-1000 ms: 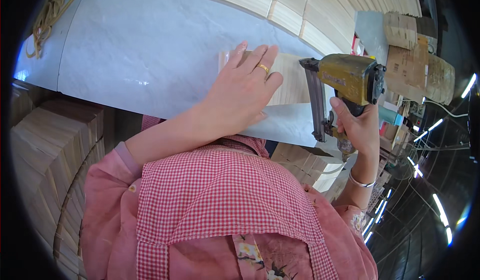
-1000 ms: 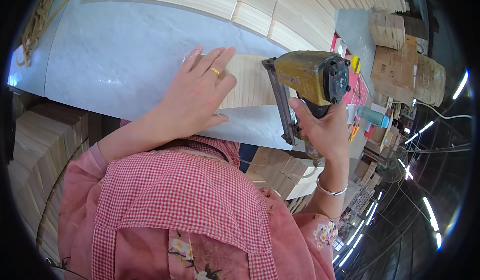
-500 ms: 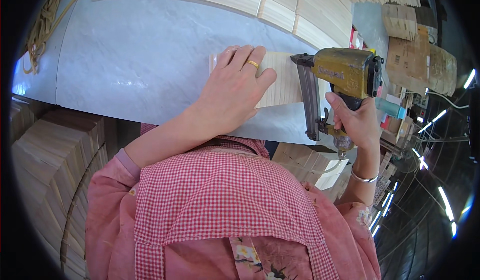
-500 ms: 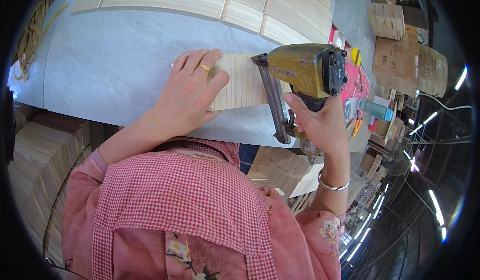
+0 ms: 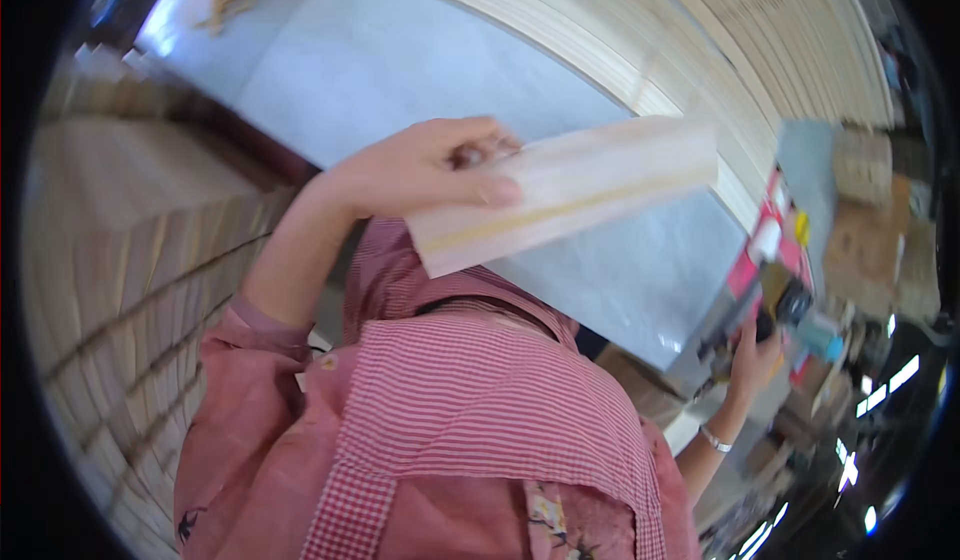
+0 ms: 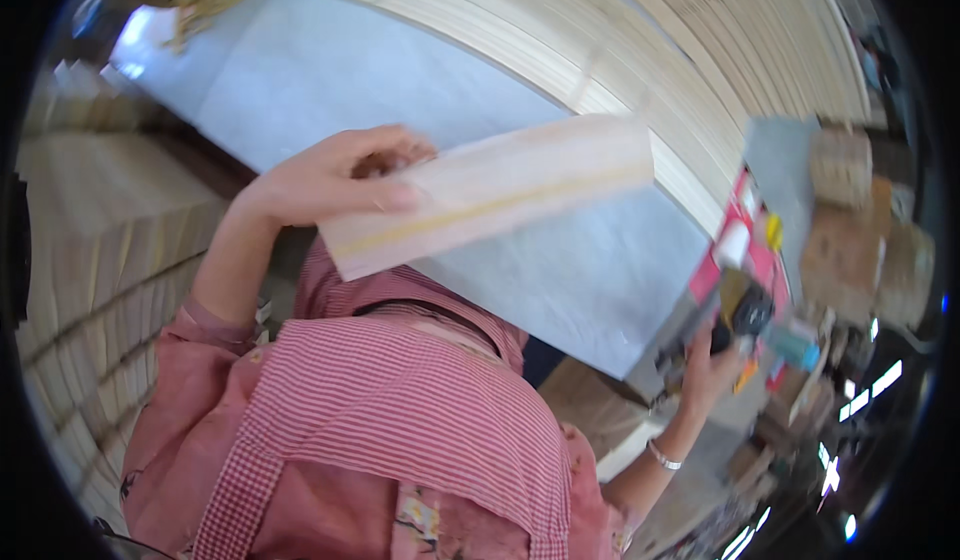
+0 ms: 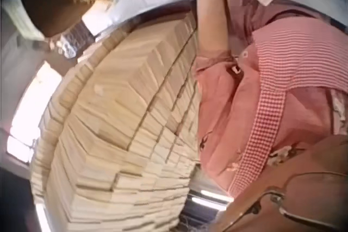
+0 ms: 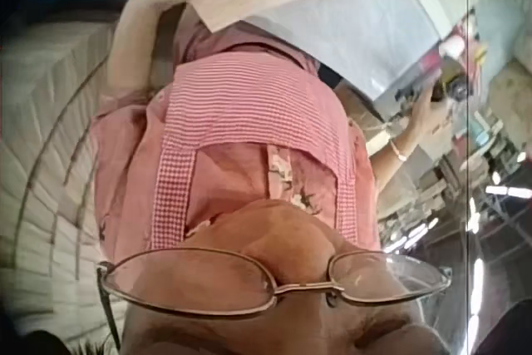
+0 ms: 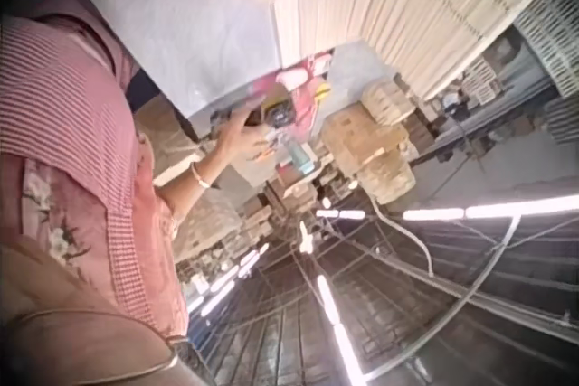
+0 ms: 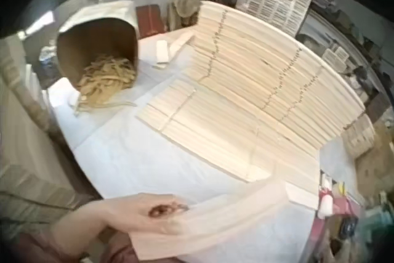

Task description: Assemble wooden boxes by gluing and stapling pieces together.

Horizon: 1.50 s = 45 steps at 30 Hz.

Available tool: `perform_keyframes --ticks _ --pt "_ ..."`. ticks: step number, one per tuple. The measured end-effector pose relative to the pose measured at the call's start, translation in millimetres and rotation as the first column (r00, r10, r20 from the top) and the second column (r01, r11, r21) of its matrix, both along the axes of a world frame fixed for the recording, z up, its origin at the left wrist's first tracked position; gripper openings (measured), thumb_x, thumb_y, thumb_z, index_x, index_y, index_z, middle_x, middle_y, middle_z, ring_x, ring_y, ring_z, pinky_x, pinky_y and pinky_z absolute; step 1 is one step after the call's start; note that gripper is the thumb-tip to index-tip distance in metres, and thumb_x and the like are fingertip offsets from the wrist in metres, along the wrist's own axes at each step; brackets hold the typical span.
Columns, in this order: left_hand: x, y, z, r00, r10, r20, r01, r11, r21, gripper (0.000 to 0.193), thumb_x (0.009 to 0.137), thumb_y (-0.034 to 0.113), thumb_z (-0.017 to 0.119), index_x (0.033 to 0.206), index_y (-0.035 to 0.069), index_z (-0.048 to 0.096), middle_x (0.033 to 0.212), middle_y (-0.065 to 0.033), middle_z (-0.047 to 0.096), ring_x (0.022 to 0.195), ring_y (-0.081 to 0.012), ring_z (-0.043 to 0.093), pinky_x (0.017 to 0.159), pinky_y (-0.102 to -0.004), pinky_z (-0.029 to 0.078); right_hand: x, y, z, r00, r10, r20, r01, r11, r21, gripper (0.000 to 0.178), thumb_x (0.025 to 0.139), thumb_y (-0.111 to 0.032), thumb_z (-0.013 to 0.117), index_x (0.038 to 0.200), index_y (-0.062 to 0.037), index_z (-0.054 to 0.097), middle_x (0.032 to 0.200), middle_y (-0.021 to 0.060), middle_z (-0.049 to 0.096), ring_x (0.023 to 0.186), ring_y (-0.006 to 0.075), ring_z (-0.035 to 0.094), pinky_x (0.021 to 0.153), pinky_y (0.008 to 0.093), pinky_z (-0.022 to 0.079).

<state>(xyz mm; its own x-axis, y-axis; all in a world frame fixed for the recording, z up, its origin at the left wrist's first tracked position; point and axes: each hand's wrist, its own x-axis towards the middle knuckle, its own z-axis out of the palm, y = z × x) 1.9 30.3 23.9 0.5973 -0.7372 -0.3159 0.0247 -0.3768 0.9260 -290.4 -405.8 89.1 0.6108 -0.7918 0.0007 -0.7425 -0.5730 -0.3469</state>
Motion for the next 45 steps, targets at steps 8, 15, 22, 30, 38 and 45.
perform_keyframes --ticks 8,15,22,30,38,45 --pt "-131.2 165.6 -12.8 0.670 0.699 -0.249 -0.723 0.690 -0.007 0.052 0.090 0.020 0.073 0.135 0.001 0.054 0.118 -0.0051 0.064 0.101 -0.0128 0.060 0.085 -0.0259 0.049 -30.5 3.3 -69.9 0.904 0.127 -0.407 -0.230 0.949 -0.215 0.055 0.091 -0.017 0.067 0.138 0.0064 0.053 0.126 0.0278 0.063 0.109 0.0426 0.064 0.098 0.0429 0.050" --pt "-344.7 275.4 -69.6 0.111 0.851 -0.513 -0.925 0.278 0.260 0.054 0.083 0.014 0.074 0.133 0.003 0.056 0.111 -0.0081 0.067 0.090 -0.0146 0.062 0.078 -0.0257 0.050 89.9 28.7 -127.1 0.750 0.581 -0.315 -0.631 0.772 -0.079 0.054 0.091 -0.019 0.067 0.136 0.0068 0.053 0.125 0.0273 0.063 0.107 0.0424 0.064 0.097 0.0429 0.050" --pt "-627.1 274.6 -189.1 -0.668 0.446 -0.596 -0.739 -0.303 0.602 0.052 0.089 0.028 0.072 0.133 0.005 0.057 0.100 -0.0104 0.071 0.075 -0.0222 0.068 0.063 -0.0325 0.057 124.6 67.1 -147.7 0.658 0.724 -0.208 -0.749 0.659 -0.075 0.053 0.091 -0.020 0.068 0.134 0.0072 0.054 0.123 0.0268 0.064 0.105 0.0422 0.065 0.096 0.0430 0.051" --pt "-691.8 410.2 -271.6 -0.857 0.025 -0.515 -0.177 -0.952 0.249 0.060 0.089 0.045 0.071 0.132 0.005 0.056 0.114 -0.0161 0.066 0.086 -0.0266 0.069 0.072 -0.0365 0.057 112.2 63.4 -163.4 0.634 0.758 -0.152 -0.772 0.632 -0.066 0.053 0.091 -0.022 0.069 0.132 0.0078 0.055 0.121 0.0262 0.064 0.102 0.0419 0.065 0.095 0.0431 0.052" --pt "-543.9 380.1 -404.2 -0.029 0.956 0.292 -0.987 -0.074 0.146 0.052 0.091 0.034 0.071 0.131 0.006 0.053 0.102 -0.0123 0.061 0.080 -0.0212 0.062 0.073 -0.0322 0.052 -26.5 -7.1 -100.9 0.991 0.132 -0.013 -0.122 0.864 -0.489 0.052 0.093 -0.026 0.069 0.132 0.0052 0.056 0.116 0.0244 0.066 0.098 0.0399 0.065 0.091 0.0434 0.053" --pt "-375.3 303.9 -309.4 -0.063 0.972 -0.227 -0.898 0.044 0.437 0.019 0.100 0.025 0.059 0.104 0.008 0.067 0.069 -0.0015 0.055 0.054 -0.0121 0.050 0.052 -0.0274 0.042 84.3 7.0 -104.5 0.865 0.449 0.225 -0.303 0.824 -0.479 0.044 0.090 -0.020 0.068 0.130 -0.0046 0.059 0.131 0.0168 0.055 0.112 0.0361 0.057 0.090 0.0417 0.051"
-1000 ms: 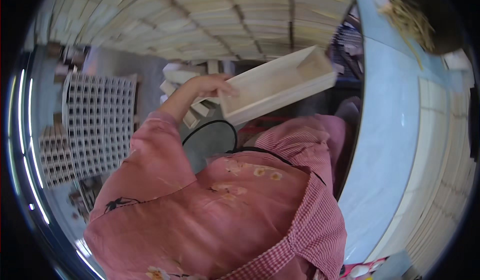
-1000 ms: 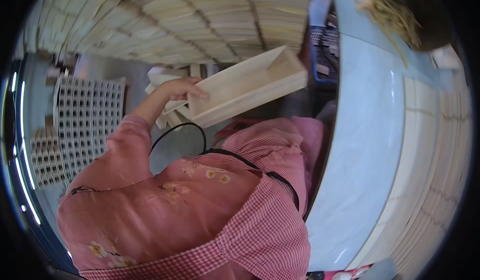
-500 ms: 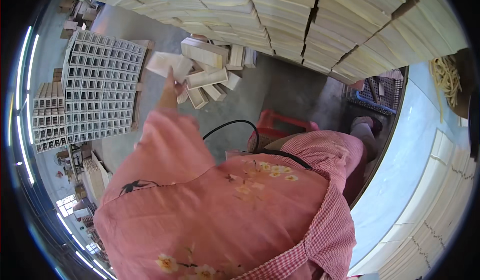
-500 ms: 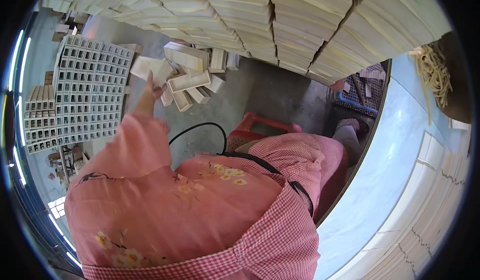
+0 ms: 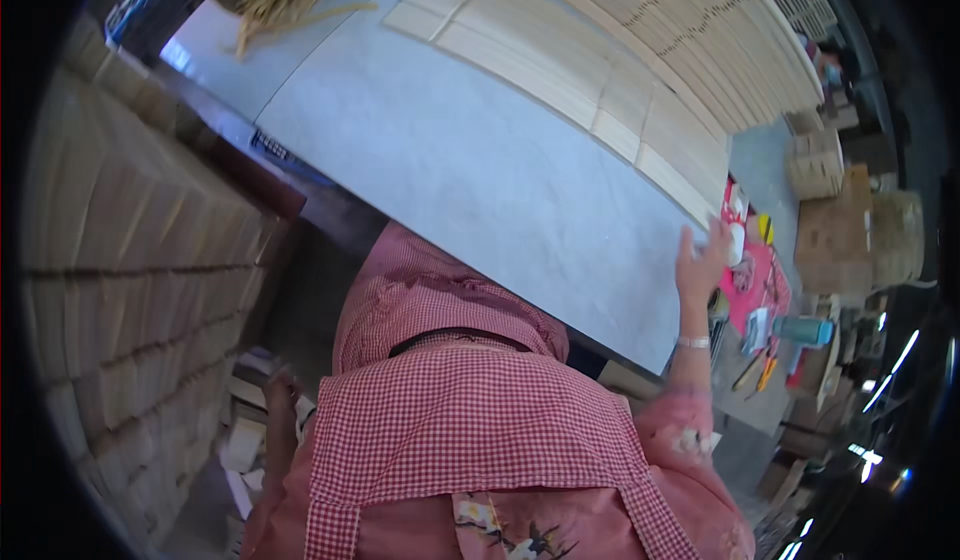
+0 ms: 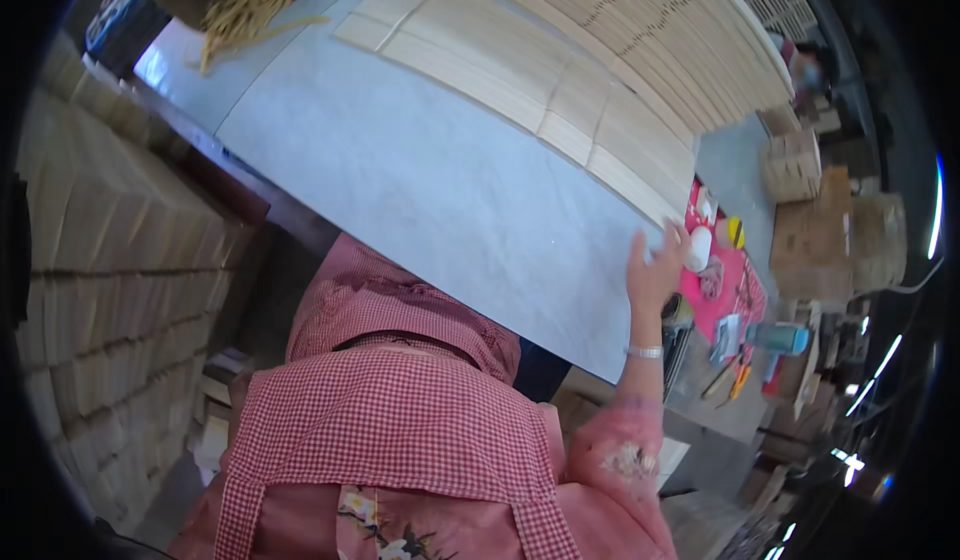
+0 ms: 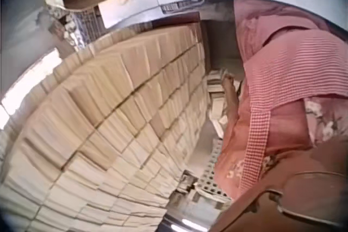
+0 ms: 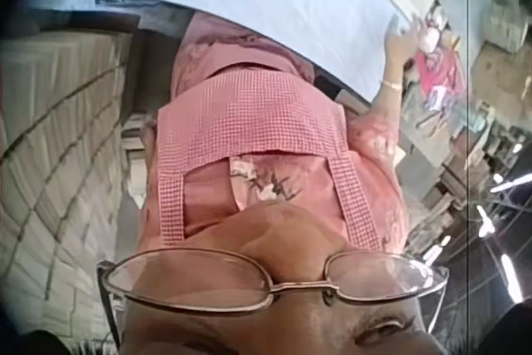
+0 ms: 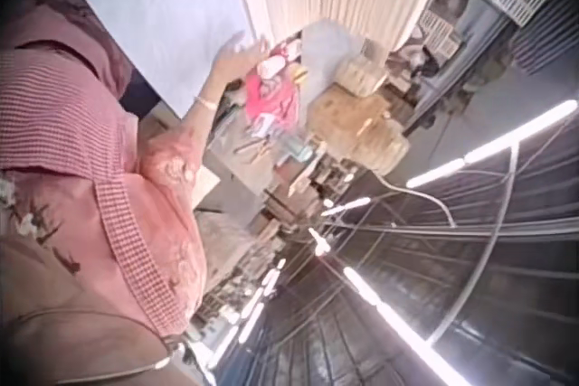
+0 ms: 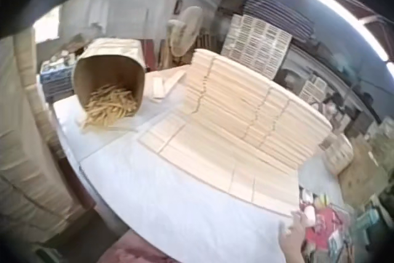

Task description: Assemble wooden boxes by gluing and stapling pieces together.

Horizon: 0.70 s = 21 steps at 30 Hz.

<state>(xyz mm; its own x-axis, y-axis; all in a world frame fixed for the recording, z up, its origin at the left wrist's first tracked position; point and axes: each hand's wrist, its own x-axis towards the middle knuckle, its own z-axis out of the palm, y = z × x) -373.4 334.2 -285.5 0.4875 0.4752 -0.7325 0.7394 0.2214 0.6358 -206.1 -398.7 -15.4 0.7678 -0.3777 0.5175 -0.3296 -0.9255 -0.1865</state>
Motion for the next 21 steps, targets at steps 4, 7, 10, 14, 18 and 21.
perform_keyframes --ticks 4,7,10,14,18,21 --pt "92.5 -35.7 96.0 0.988 -0.131 0.080 0.120 0.984 0.133 0.018 0.100 0.021 0.059 0.105 0.007 0.068 0.071 -0.0016 0.057 0.057 -0.0123 0.051 0.056 -0.0273 0.043 60.4 -31.1 -19.8 0.985 0.030 -0.171 -0.021 0.999 0.050 0.038 0.083 -0.013 0.067 0.120 -0.0064 0.061 0.127 0.0153 0.055 0.109 0.0363 0.056 0.092 0.0425 0.050" --pt "148.1 -63.3 157.9 0.892 -0.374 0.254 0.269 0.891 0.367 0.020 0.098 0.017 0.060 0.113 0.005 0.066 0.081 -0.0039 0.060 0.067 -0.0147 0.055 0.067 -0.0283 0.046 73.9 -45.9 -29.6 0.944 -0.003 -0.330 0.001 1.000 -0.007 0.036 0.078 -0.010 0.066 0.113 -0.0069 0.062 0.124 0.0152 0.056 0.108 0.0367 0.056 0.092 0.0432 0.050" --pt "189.2 -119.0 216.1 0.724 -0.593 0.352 0.328 0.745 0.581 0.027 0.096 0.013 0.061 0.121 0.003 0.065 0.091 -0.0063 0.063 0.077 -0.0170 0.060 0.077 -0.0292 0.049 66.4 -42.1 -17.3 0.831 0.250 -0.496 -0.160 0.963 0.216 0.037 0.073 -0.008 0.065 0.109 -0.0078 0.060 0.121 0.0153 0.056 0.106 0.0372 0.055 0.094 0.0445 0.049" --pt "264.6 -190.2 271.2 0.201 -0.925 0.323 0.401 0.379 0.834 0.047 0.085 0.001 0.065 0.131 0.002 0.060 0.128 -0.0154 0.060 0.108 -0.0274 0.061 0.094 -0.0356 0.050 46.6 -29.8 -12.3 0.823 0.429 -0.371 -0.395 0.903 0.169 0.040 0.071 -0.008 0.065 0.110 -0.0082 0.059 0.118 0.0151 0.056 0.105 0.0370 0.055 0.094 0.0446 0.048" --pt "378.9 -247.7 286.1 -0.127 -0.982 0.141 0.085 0.131 0.988 0.064 0.078 -0.002 0.060 0.141 0.003 0.052 0.145 -0.0183 0.052 0.127 -0.0365 0.053 0.107 -0.0404 0.043 43.0 -55.3 -10.0 0.855 0.285 -0.433 -0.237 0.958 0.163 0.033 0.073 -0.010 0.070 0.103 -0.0062 0.056 0.121 0.0154 0.055 0.105 0.0381 0.054 0.088 0.0447 0.048" --pt "470.7 -267.3 271.0 -0.016 -1.000 -0.019 -0.160 -0.016 0.987 0.056 0.082 -0.001 0.056 0.137 0.010 0.054 0.141 -0.0135 0.056 0.123 -0.0368 0.055 0.103 -0.0439 0.044 46.6 -48.2 23.5 0.850 0.306 -0.428 -0.280 0.952 0.123 0.026 0.078 -0.011 0.071 0.099 -0.0057 0.056 0.111 0.0148 0.060 0.099 0.0369 0.058 0.083 0.0443 0.049"
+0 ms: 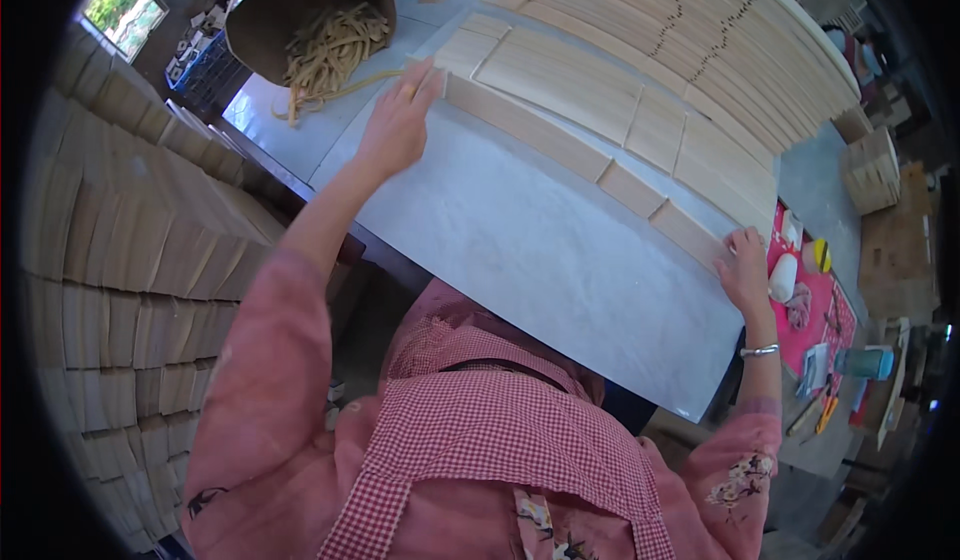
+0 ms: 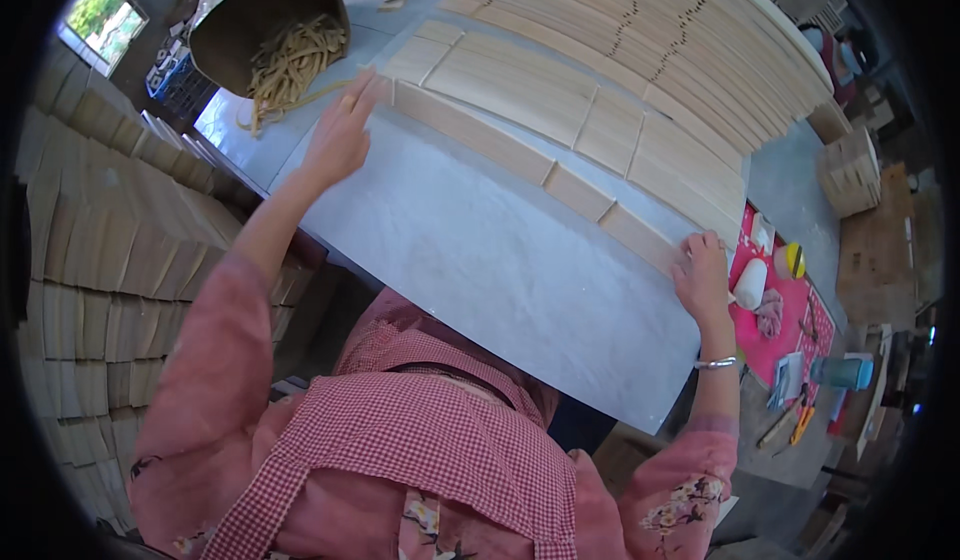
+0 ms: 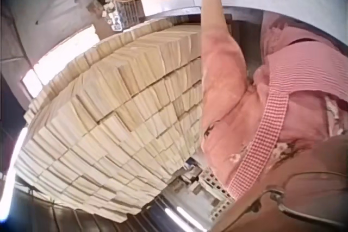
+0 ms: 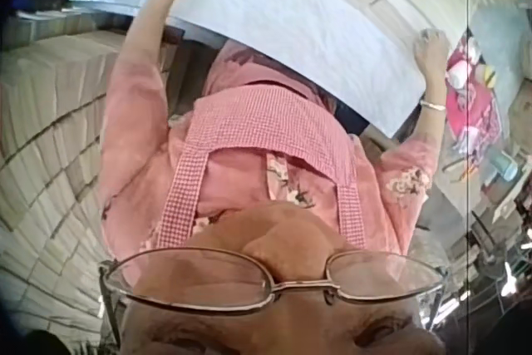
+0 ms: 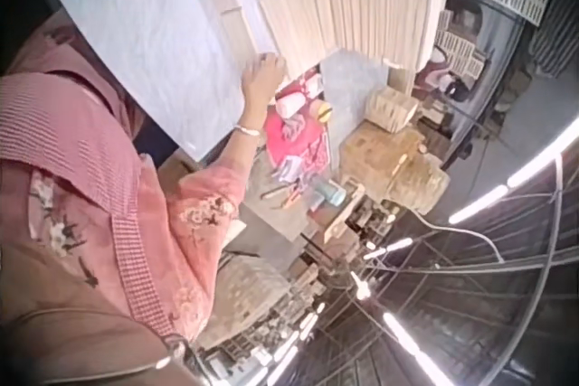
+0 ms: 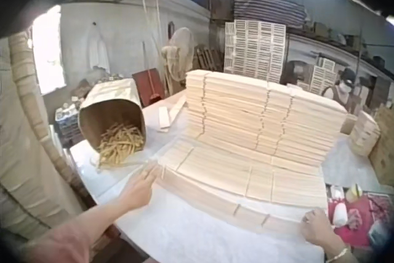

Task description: Assemble wooden boxes by gluing and stapling pieces together.

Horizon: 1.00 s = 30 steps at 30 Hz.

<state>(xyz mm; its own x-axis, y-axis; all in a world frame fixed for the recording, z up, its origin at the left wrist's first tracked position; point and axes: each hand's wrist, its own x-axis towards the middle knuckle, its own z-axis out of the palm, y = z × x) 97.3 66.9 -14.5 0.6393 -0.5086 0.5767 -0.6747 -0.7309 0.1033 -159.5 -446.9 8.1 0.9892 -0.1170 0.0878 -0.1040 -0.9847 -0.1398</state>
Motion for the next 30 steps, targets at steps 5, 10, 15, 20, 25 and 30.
perform_keyframes --ticks 5,10,15,20,25,30 --pt "71.9 -0.7 -0.5 0.972 0.213 -0.095 -0.142 0.863 0.484 0.032 0.086 0.005 0.058 0.117 0.013 0.063 0.123 -0.0093 0.065 0.112 -0.0363 0.060 0.095 -0.0446 0.047 -12.2 15.4 29.2 0.987 -0.152 -0.058 0.152 0.988 0.000 0.019 0.083 -0.010 0.069 0.096 -0.0063 0.057 0.094 0.0129 0.064 0.087 0.0341 0.062 0.078 0.0430 0.050" --pt "56.0 28.5 21.2 0.966 0.156 -0.204 -0.030 0.858 0.513 0.012 0.092 0.017 0.056 0.090 0.010 0.065 0.100 -0.0108 0.069 0.093 -0.0352 0.064 0.082 -0.0454 0.050 -22.2 27.1 25.3 0.994 -0.063 0.092 0.072 0.992 -0.101 0.016 0.085 -0.010 0.068 0.095 -0.0071 0.056 0.080 0.0114 0.063 0.076 0.0331 0.062 0.072 0.0415 0.050" --pt "12.0 39.5 25.2 0.946 0.060 -0.318 0.110 0.864 0.491 0.013 0.090 0.013 0.057 0.100 0.007 0.061 0.098 -0.0141 0.067 0.095 -0.0354 0.062 0.082 -0.0455 0.050 -26.2 57.6 13.5 0.968 -0.181 0.172 0.187 0.982 -0.020 0.017 0.086 -0.008 0.065 0.102 -0.0075 0.059 0.083 0.0125 0.066 0.073 0.0345 0.063 0.067 0.0422 0.050" --pt "-29.5 11.7 21.4 0.921 0.092 -0.379 0.099 0.885 0.455 0.020 0.092 0.012 0.054 0.110 0.007 0.061 0.096 -0.0165 0.068 0.094 -0.0373 0.064 0.081 -0.0450 0.052 -15.4 98.3 -5.9 0.968 -0.234 0.088 0.233 0.972 0.021 0.021 0.086 -0.008 0.063 0.107 -0.0065 0.063 0.083 0.0136 0.068 0.068 0.0358 0.064 0.062 0.0432 0.051" --pt "-23.1 21.3 16.6 0.844 0.045 -0.534 0.091 0.970 0.225 0.037 0.090 0.009 0.053 0.126 0.006 0.055 0.094 -0.0192 0.068 0.085 -0.0353 0.066 0.074 -0.0421 0.053 -12.0 135.1 15.3 0.987 -0.151 -0.052 0.159 0.966 0.203 0.023 0.085 -0.008 0.065 0.108 -0.0057 0.066 0.084 0.0148 0.070 0.065 0.0367 0.065 0.060 0.0439 0.052" --pt "-28.0 7.4 39.6 0.438 0.017 -0.899 -0.049 0.999 -0.005 0.041 0.090 0.010 0.053 0.130 0.007 0.054 0.091 -0.0151 0.062 0.068 -0.0240 0.060 0.062 -0.0362 0.053 -1.9 173.3 23.1 0.973 -0.122 -0.198 0.231 0.573 0.786 0.016 0.084 -0.010 0.069 0.099 -0.0033 0.066 0.082 0.0141 0.068 0.068 0.0350 0.065 0.063 0.0425 0.051"
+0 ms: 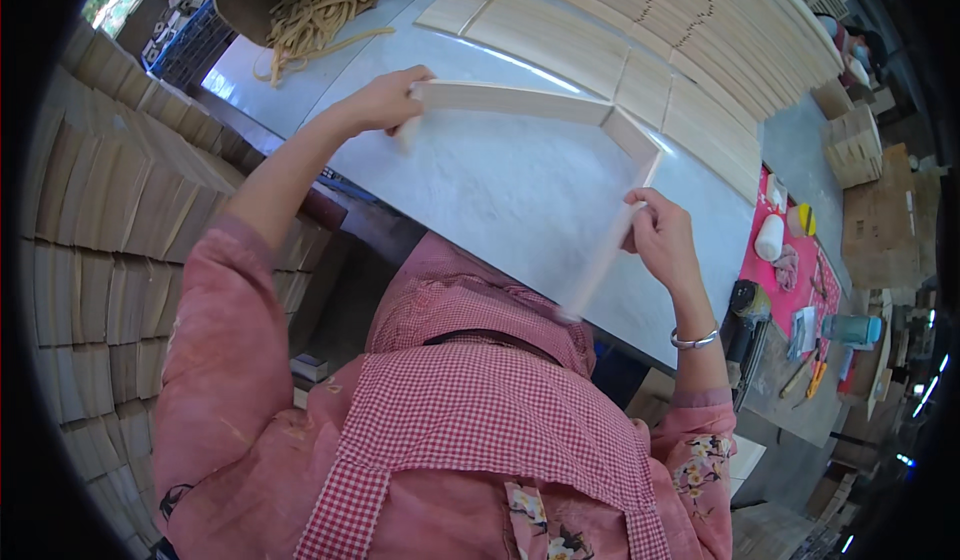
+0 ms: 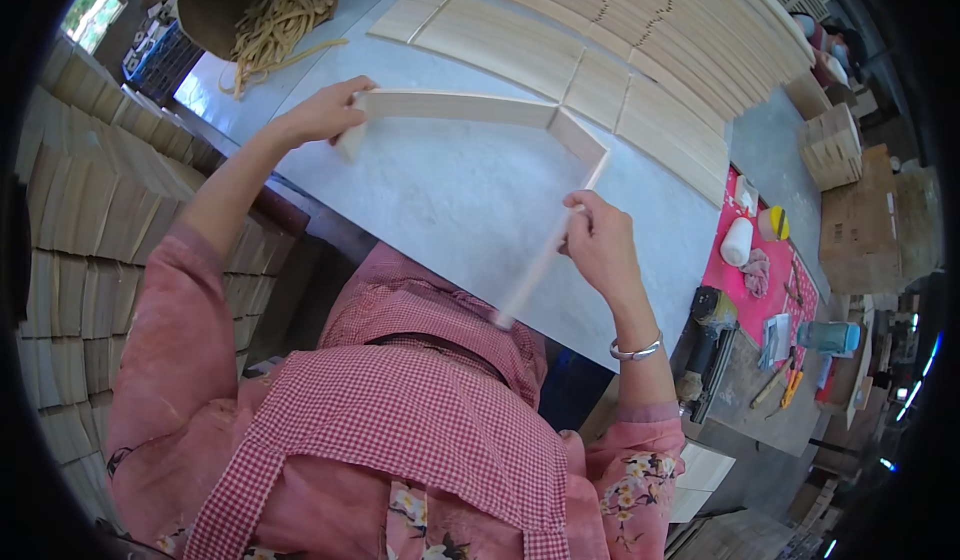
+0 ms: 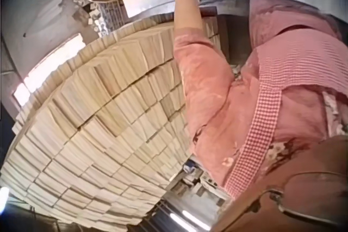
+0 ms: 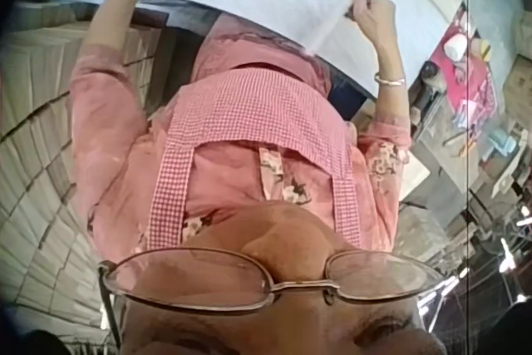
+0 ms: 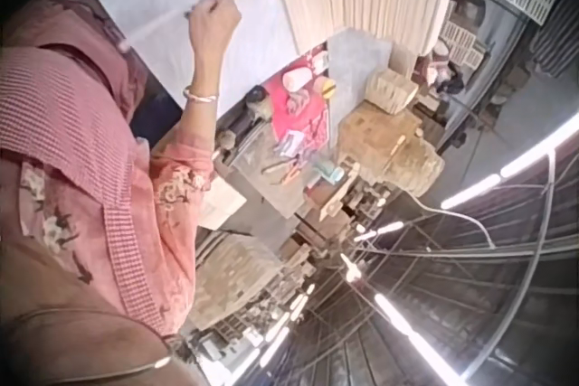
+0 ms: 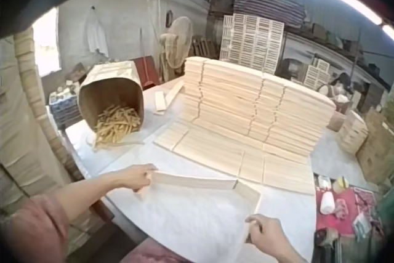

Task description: Assemble wooden boxes by gluing and stapling pieces together.

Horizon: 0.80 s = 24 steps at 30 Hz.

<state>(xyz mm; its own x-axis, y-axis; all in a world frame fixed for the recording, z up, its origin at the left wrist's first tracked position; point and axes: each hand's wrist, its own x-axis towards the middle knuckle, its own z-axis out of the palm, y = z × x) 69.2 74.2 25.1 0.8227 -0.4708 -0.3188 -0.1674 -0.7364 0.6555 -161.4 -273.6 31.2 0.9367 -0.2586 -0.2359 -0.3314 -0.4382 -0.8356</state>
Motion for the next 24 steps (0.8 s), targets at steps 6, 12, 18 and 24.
perform_keyframes --ticks 6,12,18,24 --pt "-21.4 -33.0 -21.2 0.997 -0.047 -0.069 0.034 0.983 -0.179 0.036 0.090 0.012 0.062 0.125 0.007 0.055 0.098 -0.0146 0.064 0.067 -0.0197 0.057 0.056 -0.0294 0.051 17.5 55.8 -3.1 0.919 0.393 -0.007 -0.311 0.716 -0.626 0.017 0.083 -0.013 0.075 0.093 -0.0042 0.063 0.081 0.0102 0.065 0.071 0.0299 0.062 0.068 0.0384 0.050" --pt "-40.1 -40.2 -35.4 0.998 -0.047 -0.033 0.033 0.936 -0.350 0.036 0.091 0.014 0.067 0.124 0.007 0.055 0.102 -0.0151 0.065 0.068 -0.0207 0.057 0.056 -0.0292 0.052 29.9 48.0 -42.7 0.769 0.545 0.334 -0.146 0.659 -0.738 0.023 0.084 -0.019 0.078 0.090 -0.0065 0.061 0.082 0.0058 0.062 0.073 0.0248 0.058 0.073 0.0337 0.046" --pt "-50.0 -44.6 -42.9 1.000 0.001 0.031 0.010 0.932 -0.362 0.037 0.092 0.017 0.070 0.125 0.008 0.055 0.105 -0.0156 0.066 0.070 -0.0213 0.058 0.058 -0.0292 0.053 30.5 49.2 -50.7 0.816 0.469 0.337 -0.115 0.704 -0.701 0.025 0.083 -0.021 0.080 0.090 -0.0077 0.060 0.083 0.0047 0.062 0.073 0.0231 0.056 0.073 0.0323 0.045" --pt "-54.0 -45.2 -51.1 0.998 0.061 0.007 -0.052 0.897 -0.439 0.054 0.087 0.017 0.077 0.135 0.009 0.052 0.105 -0.0159 0.067 0.073 -0.0222 0.060 0.063 -0.0298 0.055 32.4 49.8 -52.3 0.827 0.450 0.336 -0.091 0.698 -0.710 0.026 0.083 -0.020 0.080 0.090 -0.0080 0.059 0.083 0.0047 0.062 0.073 0.0225 0.057 0.072 0.0326 0.045"
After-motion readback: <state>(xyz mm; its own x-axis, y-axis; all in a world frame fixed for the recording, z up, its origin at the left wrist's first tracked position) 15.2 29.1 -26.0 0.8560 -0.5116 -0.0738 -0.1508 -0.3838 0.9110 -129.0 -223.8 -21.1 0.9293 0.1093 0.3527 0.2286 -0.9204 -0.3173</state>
